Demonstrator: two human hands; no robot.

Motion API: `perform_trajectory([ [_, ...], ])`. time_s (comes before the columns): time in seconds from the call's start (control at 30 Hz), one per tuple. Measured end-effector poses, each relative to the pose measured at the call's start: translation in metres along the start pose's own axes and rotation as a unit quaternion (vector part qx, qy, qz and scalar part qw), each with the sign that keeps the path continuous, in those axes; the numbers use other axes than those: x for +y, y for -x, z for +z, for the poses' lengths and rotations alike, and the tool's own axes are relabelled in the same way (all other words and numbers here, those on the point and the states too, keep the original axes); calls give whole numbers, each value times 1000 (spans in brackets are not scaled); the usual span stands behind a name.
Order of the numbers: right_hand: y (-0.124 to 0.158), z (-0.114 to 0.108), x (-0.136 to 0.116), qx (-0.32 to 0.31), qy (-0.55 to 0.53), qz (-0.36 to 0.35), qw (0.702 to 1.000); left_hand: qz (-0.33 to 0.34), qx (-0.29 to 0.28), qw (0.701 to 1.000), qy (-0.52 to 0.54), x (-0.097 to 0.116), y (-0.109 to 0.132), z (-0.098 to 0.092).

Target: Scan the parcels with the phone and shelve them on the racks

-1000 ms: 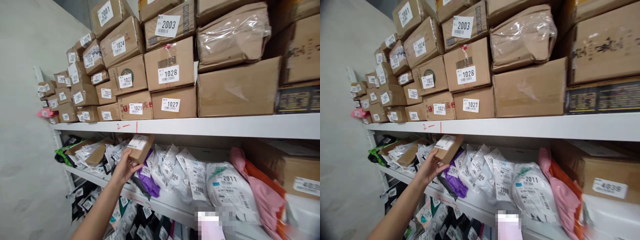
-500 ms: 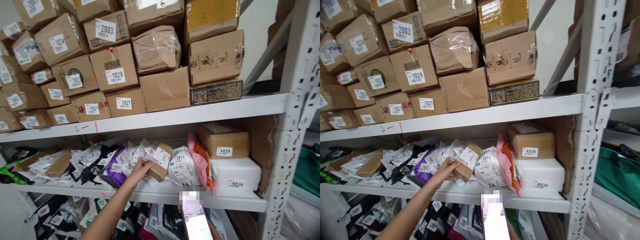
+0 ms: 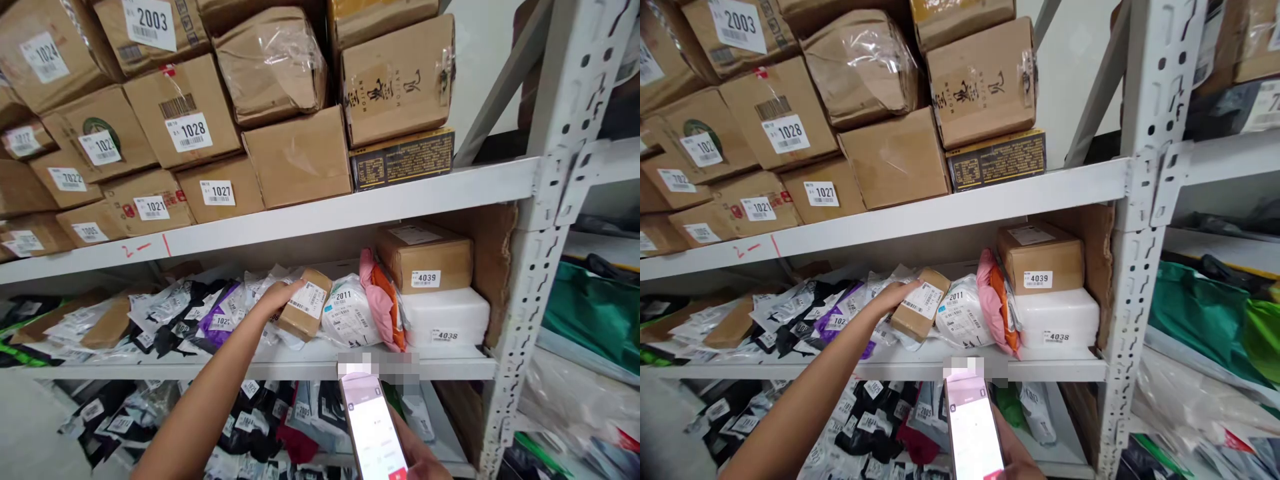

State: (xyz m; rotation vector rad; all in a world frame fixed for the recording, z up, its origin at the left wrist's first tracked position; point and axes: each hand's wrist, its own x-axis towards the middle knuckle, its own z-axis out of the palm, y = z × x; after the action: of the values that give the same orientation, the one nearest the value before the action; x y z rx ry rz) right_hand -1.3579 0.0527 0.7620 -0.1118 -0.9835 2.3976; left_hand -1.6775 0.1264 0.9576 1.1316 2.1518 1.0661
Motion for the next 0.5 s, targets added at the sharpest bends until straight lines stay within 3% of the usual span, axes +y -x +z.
perform_trajectory([
  [0.07, -1, 0, -7, -56, -11, 22, 998, 23, 24, 999, 28, 2, -1, -4],
  [0.2, -3, -2, -10, -70, 2, 28, 997, 68, 94, 984, 138, 1, 12, -28],
  [0.3, -5, -5, -7, -82, -1, 32, 996, 65, 115, 950, 284, -10, 28, -40],
  [0.43, -15, -3, -3, -115, -18, 34, 993, 97, 161, 860, 475, -35, 42, -26],
  [0.5, -25, 4, -2, -126, -30, 28, 991, 124, 198, 845, 481, -47, 45, -13],
])
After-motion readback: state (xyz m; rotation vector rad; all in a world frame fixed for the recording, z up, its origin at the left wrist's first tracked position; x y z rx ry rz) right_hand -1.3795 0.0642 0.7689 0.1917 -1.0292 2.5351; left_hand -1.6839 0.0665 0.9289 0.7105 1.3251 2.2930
